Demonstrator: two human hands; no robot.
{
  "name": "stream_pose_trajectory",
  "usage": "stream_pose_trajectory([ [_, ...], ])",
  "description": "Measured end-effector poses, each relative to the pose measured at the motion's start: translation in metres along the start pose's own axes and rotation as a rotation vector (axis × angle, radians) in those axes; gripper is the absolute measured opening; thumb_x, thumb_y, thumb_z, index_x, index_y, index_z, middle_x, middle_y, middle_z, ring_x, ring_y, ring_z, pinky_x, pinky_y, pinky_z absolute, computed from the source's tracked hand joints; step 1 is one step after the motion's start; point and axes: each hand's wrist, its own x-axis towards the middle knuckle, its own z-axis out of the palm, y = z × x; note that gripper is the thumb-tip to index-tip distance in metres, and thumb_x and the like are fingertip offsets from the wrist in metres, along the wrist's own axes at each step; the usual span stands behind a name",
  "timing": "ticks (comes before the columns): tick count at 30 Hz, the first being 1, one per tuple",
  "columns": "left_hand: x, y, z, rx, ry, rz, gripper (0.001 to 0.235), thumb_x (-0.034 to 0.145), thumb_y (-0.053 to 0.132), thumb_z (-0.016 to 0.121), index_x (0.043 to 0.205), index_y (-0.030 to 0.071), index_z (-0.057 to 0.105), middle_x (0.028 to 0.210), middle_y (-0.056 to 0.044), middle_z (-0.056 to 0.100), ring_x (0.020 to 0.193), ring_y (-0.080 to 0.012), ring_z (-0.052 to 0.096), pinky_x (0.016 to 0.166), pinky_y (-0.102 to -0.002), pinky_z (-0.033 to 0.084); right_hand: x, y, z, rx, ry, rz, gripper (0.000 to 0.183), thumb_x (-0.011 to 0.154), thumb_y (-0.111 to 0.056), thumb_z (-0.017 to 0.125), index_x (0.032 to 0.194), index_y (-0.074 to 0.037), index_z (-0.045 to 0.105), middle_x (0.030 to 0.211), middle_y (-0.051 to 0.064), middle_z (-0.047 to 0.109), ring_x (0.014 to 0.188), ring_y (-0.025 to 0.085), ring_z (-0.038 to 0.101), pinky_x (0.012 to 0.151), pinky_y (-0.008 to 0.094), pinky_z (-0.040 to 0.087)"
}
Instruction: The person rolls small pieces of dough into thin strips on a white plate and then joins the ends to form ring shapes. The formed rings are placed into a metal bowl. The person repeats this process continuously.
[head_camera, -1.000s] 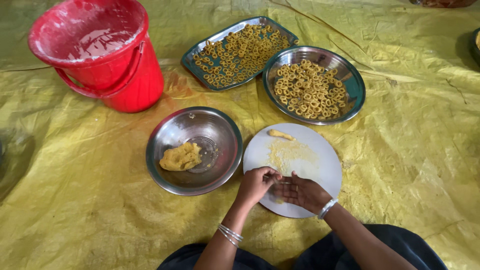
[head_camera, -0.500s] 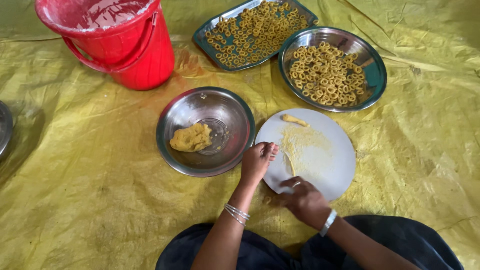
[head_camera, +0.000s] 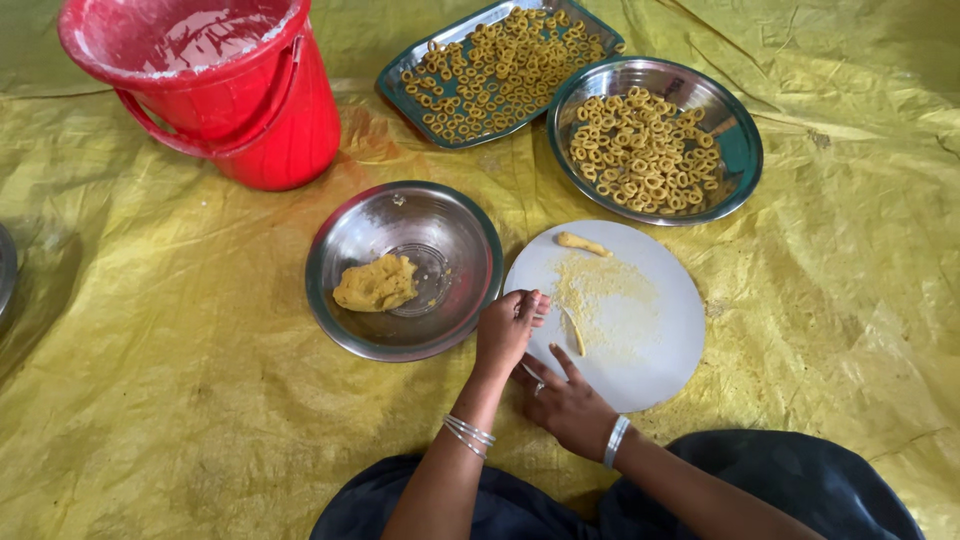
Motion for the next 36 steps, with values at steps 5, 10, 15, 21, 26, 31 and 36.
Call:
stream_pose_trajectory([
  [5,0.000,0.000,-0.002,-0.018,0.004,-0.043,0.036,0.104,0.034,0.056,0.100,0.005,0.077,0.087,-0.004,0.080,0.070,-0.0102,0.073,0.059,-0.025,0.055,-0.009,0.031,-0.039,0.365,0.102,0.274,0.024,0.070,-0.032,0.089,0.088,-0.020,0.078,0.117,0.001,0.077,0.138,0.032,0.049,0.110,0.064,0.028],
  [10,-0.002,0.000,-0.002,0.023,0.010,-0.025,0.035,0.103,0.032,0.056,0.099,0.006,0.077,0.086,-0.004,0.080,0.069,-0.0095,0.074,0.060,-0.025,0.055,-0.016,0.154,-0.086,0.217,0.178,0.794,0.009,0.088,-0.024,0.078,0.096,-0.021,0.079,0.113,-0.002,0.078,0.070,0.025,0.074,0.074,0.039,0.060],
  [15,-0.001,0.004,0.000,0.023,0.019,-0.022,0.032,0.103,0.031,0.057,0.100,0.005,0.077,0.085,-0.004,0.079,0.070,-0.0107,0.075,0.061,-0.025,0.055,-0.023,0.238,-0.100,0.158,0.683,0.767,0.032,0.090,-0.019,0.074,0.121,-0.014,0.073,0.115,0.005,0.076,0.095,0.022,0.075,0.082,0.037,0.061],
  [21,-0.002,0.006,-0.001,0.050,0.013,-0.030,0.030,0.102,0.026,0.058,0.100,0.004,0.077,0.085,-0.006,0.080,0.070,-0.0127,0.075,0.063,-0.027,0.055,-0.015,0.166,-0.044,0.255,0.261,0.660,0.017,0.088,-0.020,0.072,0.102,-0.025,0.079,0.106,-0.002,0.080,0.073,0.017,0.076,0.068,0.033,0.061],
  [26,-0.007,0.007,0.000,0.142,-0.002,0.033,0.028,0.102,0.027,0.058,0.101,0.005,0.076,0.087,-0.005,0.080,0.068,-0.0112,0.076,0.064,-0.027,0.058,-0.019,0.115,-0.013,-0.015,0.253,0.089,0.046,0.076,-0.005,0.060,0.115,-0.021,0.078,0.132,0.007,0.069,0.121,0.029,0.062,0.099,0.045,0.050],
  [31,-0.005,0.002,0.001,0.114,-0.009,-0.016,0.029,0.101,0.027,0.059,0.099,0.005,0.077,0.084,-0.005,0.080,0.064,-0.0127,0.075,0.056,-0.028,0.057,-0.026,0.117,-0.019,0.007,0.252,0.031,0.038,0.079,-0.013,0.064,0.112,-0.026,0.077,0.136,0.004,0.064,0.128,0.027,0.055,0.108,0.049,0.043],
  [36,-0.008,-0.011,0.011,0.030,-0.248,-0.419,0.041,0.105,0.033,0.058,0.096,-0.004,0.073,0.079,-0.019,0.076,0.057,-0.0229,0.072,0.051,-0.033,0.060,-0.026,0.112,-0.016,0.054,0.263,0.059,0.020,0.079,-0.016,0.073,0.097,-0.024,0.077,0.119,-0.002,0.074,0.120,0.022,0.062,0.102,0.044,0.048],
])
